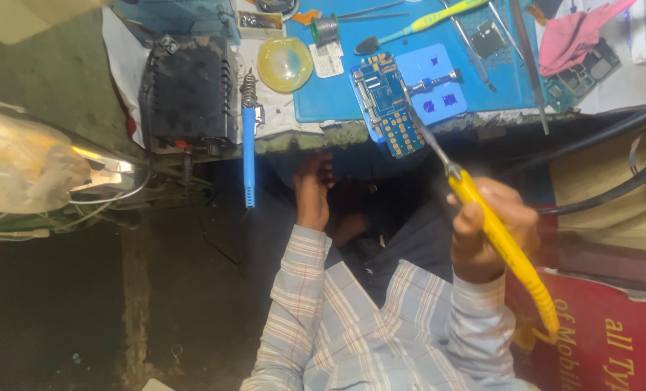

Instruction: The person solders a phone motherboard held in a clamp on a blue mat at a repair bench. They use a yellow soldering iron on the board's connector, periodically file or scrape the iron tip, dip it in a sponge, and wipe the board area with a pink cloth.

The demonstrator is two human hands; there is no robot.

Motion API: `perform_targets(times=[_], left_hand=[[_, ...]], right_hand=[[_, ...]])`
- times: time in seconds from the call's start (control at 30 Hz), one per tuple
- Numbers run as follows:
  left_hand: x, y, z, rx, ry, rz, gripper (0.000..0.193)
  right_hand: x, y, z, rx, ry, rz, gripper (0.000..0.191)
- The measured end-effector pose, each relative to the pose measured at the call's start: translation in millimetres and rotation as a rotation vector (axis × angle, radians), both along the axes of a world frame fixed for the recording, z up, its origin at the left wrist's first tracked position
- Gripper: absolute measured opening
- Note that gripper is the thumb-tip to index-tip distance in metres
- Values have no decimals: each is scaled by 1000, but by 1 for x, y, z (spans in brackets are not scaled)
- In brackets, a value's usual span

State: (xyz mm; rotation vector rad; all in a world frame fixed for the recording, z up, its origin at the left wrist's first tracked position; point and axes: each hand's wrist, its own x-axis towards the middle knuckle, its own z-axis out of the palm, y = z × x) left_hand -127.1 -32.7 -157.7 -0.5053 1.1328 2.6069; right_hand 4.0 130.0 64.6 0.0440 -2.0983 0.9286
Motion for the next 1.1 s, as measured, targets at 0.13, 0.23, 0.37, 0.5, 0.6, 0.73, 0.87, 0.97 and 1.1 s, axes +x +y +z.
perform_targets(times=[0.13, 0.23, 0.37, 0.5, 0.6, 0.73, 0.87, 0.97, 1.1], left_hand=[[1, 0, 1, 17, 4, -10, 24], [2, -1, 0, 20, 15, -15, 23], [-1, 0, -1, 46, 13, 9, 25], [3, -1, 0, 29, 5, -1, 21], [1, -1, 2, 40, 6, -1, 21], [1, -1, 1, 22, 3, -9, 23], [2, 0, 1, 19, -3, 1, 24], [2, 0, 1, 23, 16, -12, 24], [1, -2, 3, 35, 8, 5, 22]], right_hand=[[2, 0, 0, -111, 38, 70, 47], [1, 1, 0, -57, -2, 42, 44], [2, 0, 1, -70, 31, 46, 45], [3, -1, 0, -123, 13, 71, 44], [1, 0, -1, -57, 20, 64, 43], [0, -1, 0, -103, 65, 48, 44], [0, -4, -1, -42, 29, 41, 42], [0, -6, -3, -118, 68, 93, 44], [0, -6, -7, -141, 43, 35, 41]])
